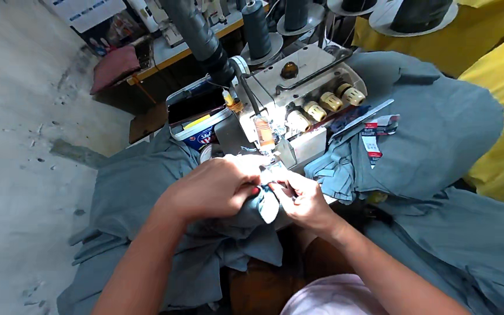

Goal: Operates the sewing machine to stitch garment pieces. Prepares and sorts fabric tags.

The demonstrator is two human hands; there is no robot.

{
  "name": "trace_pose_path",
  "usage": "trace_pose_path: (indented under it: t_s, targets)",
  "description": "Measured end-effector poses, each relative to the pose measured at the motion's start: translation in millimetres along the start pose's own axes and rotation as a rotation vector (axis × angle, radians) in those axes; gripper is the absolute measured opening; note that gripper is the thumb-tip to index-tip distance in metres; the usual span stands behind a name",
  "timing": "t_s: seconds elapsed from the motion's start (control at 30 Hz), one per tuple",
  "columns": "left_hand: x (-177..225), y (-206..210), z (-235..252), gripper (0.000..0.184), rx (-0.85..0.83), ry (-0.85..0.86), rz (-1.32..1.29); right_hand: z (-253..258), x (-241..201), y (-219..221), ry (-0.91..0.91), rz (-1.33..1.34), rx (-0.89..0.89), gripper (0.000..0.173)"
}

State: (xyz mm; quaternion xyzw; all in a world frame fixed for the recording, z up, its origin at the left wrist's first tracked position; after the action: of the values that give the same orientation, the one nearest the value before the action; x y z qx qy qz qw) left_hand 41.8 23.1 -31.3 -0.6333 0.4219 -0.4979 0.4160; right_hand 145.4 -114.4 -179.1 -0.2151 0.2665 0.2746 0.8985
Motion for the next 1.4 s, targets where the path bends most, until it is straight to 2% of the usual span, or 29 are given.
trace_pose_path:
  t_s: [0.1, 0.17, 0.3, 0.43, 0.53, 0.67, 0.9, 1.27, 1.4]
  targets:
    - [-24.0, 14.8, 18.9, 0.021, -0.063, 0.01, -0.044, 0.9, 3.6, -2.1, -0.093, -0.044, -0.032, 0.013]
    - [-28.8, 17.6, 18.3, 0.02, -0.031, 0.014, -0.025, -0.1, 3.6, -2.4, -0.166, -0.098, -0.027, 0.018]
    - [-38.4, 23.9, -7.4, 0.016, 0.264, 0.065, 0.084, -1.6, -15.2, -8.3, -0.333, -0.091, -0.187, 0.036]
    - [-52.5, 39.5, -46.5, 0.017, 0.533, 0.095, 0.194, -5.5, -12.5, -22.1, -0.418, -0.26, -0.325, 0.027]
    - [-54.6, 63.7, -60.2, 0.012, 0.678, 0.092, 0.194, -2.8, -4.1, -33.5, -0.459, -0.212, -0.355, 0.033]
    - [-58.1, 82.3, -62.0, 0.011, 0.775, 0.081, 0.176, -7.3, 2.9, -34.4, -0.44, -0.098, -0.347, 0.031]
    - [-58.2, 89.1, -61.1, 0.011, 0.802, 0.085, 0.192, -13.9, 8.2, -28.2, -0.378, 0.056, -0.28, 0.023]
    - [-51.8, 89.6, -55.1, 0.023, 0.617, -0.096, 0.038, -17.3, 7.5, -23.5, -0.357, 0.027, -0.239, 0.025]
    - [-51.3, 90.8, -52.7, 0.023, 0.59, -0.109, 0.005, -20.5, 8.8, -23.1, -0.348, 0.024, -0.23, 0.024]
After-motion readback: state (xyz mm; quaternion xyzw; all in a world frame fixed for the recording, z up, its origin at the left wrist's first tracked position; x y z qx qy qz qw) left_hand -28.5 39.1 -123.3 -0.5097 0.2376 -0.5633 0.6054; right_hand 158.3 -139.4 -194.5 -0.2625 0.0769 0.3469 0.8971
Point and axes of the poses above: each hand's wrist, its own z-axis towards the middle knuckle, its own y-axis out of the palm, x = y × z, the point moved 1 cm from there along z, towards the middle knuckle, and after that the axes turned 13 degrees about -y, right-handed, at the moved point
